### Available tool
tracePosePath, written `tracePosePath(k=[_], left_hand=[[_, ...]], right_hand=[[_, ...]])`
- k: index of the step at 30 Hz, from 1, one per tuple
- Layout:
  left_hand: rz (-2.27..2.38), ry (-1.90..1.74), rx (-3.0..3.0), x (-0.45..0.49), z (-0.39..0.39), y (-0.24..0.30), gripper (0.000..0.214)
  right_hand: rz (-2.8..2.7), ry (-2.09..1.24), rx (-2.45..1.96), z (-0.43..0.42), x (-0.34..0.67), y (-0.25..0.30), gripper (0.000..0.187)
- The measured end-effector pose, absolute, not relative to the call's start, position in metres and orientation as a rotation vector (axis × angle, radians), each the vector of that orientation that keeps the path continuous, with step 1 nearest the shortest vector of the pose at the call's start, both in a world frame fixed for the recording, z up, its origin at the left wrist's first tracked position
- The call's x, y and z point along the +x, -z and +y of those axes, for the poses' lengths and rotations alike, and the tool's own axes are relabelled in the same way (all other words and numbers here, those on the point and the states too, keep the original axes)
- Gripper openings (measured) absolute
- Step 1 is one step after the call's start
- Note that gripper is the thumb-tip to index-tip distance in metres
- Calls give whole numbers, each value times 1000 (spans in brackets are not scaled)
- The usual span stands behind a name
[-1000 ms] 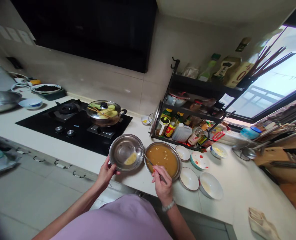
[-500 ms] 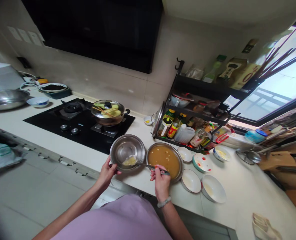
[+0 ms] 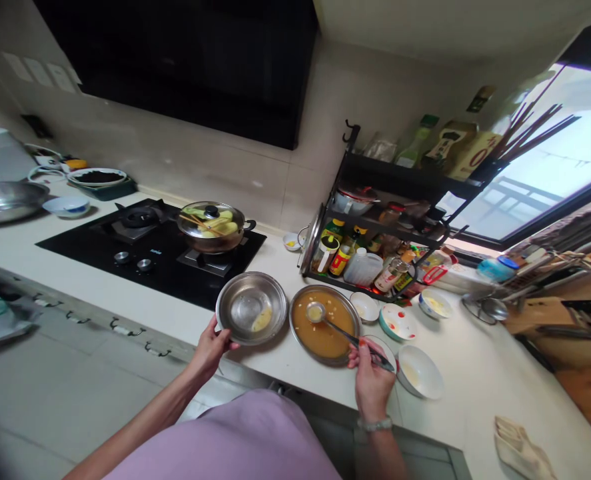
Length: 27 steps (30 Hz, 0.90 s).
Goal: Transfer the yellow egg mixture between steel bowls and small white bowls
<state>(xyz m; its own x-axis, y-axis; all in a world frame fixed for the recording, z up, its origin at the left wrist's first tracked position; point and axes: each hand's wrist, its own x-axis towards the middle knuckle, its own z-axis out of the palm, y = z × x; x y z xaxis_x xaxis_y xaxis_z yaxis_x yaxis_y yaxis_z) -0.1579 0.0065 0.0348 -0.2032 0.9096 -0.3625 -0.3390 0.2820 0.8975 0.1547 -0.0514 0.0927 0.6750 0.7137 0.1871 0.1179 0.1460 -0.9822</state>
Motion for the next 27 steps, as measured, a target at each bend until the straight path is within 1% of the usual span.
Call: tracePosePath(k=[2,4,6,8,11,16,19,23,27], left_hand=[[1298,-1269,603,-158,6,-35,71],[1296,-1267,606,-158,6,-36,72],[1290,-1265,622,-157,5,-36,72],[1282,-1266,653,-157,5,-37,73],[1303,-1266,716,-155,4,-39,75],[1332,-1273,842,-153,1,-47,76],[1323,-1275,904,-152,-1,-50,78],[1316,-1276,1000,-152,-3,-50,80],[1364,-1275,1099,-149,-4,-51,78]], right_hand=[[-894,-409,-1424,-59,164,-88,40],[-1088,-347,-1416,-67,168,-83,32],[-1293,-299,-1364,-74,168,-81,23],[-1444,-261,-1297,-78,165,-80,18],[-1484,-240,-1204,-77,152,-83,21],[-1408,-404,-1065,-64,119,-87,22],[-1493,-476,-1039,-54,103,-85,23],[-1592,-454,-1029,-39,90,-77,25],[-1652,-490,-1039,-40,76,-66,21]])
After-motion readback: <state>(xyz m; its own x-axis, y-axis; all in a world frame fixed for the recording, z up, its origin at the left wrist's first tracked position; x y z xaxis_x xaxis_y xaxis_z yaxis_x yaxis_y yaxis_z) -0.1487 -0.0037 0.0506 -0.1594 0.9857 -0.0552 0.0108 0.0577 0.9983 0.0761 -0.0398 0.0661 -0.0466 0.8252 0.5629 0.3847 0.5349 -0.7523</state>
